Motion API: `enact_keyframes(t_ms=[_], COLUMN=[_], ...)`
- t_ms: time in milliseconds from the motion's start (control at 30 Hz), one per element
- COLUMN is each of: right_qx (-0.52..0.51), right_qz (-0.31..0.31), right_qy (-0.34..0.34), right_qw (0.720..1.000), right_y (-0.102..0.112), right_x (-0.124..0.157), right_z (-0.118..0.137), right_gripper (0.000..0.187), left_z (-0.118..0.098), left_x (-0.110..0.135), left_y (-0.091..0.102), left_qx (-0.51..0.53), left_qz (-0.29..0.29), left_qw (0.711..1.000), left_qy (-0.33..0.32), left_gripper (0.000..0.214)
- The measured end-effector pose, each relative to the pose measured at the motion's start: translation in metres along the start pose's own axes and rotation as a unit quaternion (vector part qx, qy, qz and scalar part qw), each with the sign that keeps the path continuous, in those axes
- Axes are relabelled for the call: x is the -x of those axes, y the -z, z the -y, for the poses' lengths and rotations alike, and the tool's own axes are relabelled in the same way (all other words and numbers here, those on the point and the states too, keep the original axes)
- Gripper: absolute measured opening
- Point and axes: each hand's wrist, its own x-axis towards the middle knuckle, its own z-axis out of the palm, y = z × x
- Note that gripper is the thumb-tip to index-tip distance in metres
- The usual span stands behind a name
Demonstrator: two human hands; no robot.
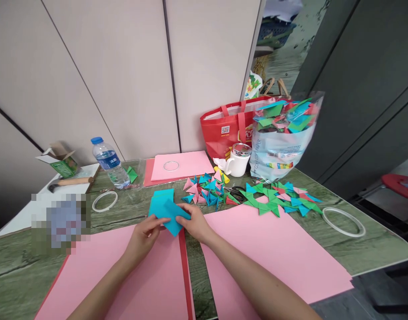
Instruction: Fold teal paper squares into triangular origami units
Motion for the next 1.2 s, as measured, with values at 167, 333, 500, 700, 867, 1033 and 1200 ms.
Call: enact_keyframes(t_ms=[167, 333, 500, 700, 867, 1033, 1200], right_qx=[0.002, -0.079, -0.144, -0.049, -0.015, -0.026, -0.04], right_qz=[-0.002, 0.021, 0.055, 0.078, 0.035, 0.015, 0.009], right_qy=[-0.002, -0.021, -0.034, -0.024, -0.037, -0.034, -0.047], right_qw=[1.0, 0.996, 0.987, 0.995, 0.999, 0.999, 0.998], right_y=[-0.001, -0.003, -0.003, -0.011, -0.015, -0.014, -0.016], right_x=[0.002, 0.002, 0.001, 0.006, 0.008, 0.007, 0.008], right_z=[0.002, -0.001, 0.0, 0.01, 0.006, 0.003, 0.005], right_gripper=[0.03, 0.028, 0.032, 0.03, 0.026, 0.03, 0.029], left_z=[0.004, -0.001, -0.006, -0.011, -0.017, -0.015, -0.013], left_x=[0.002, 0.001, -0.001, -0.001, -0.002, -0.004, -0.003], left_y=[-0.002, 0.0, 0.001, -0.002, -0.003, -0.002, -0.001], left_qx=[-0.082, -0.094, -0.025, 0.09, 0.17, 0.22, 0.249], left_qz=[0.028, 0.012, -0.062, -0.124, -0.125, -0.062, -0.051], left_qw=[0.995, 0.995, 0.996, 0.98, 0.967, 0.953, 0.942], left_qy=[-0.047, -0.024, 0.05, 0.123, 0.141, 0.199, 0.22], left_gripper=[0.025, 0.01, 0.01, 0.023, 0.07, 0.034, 0.02])
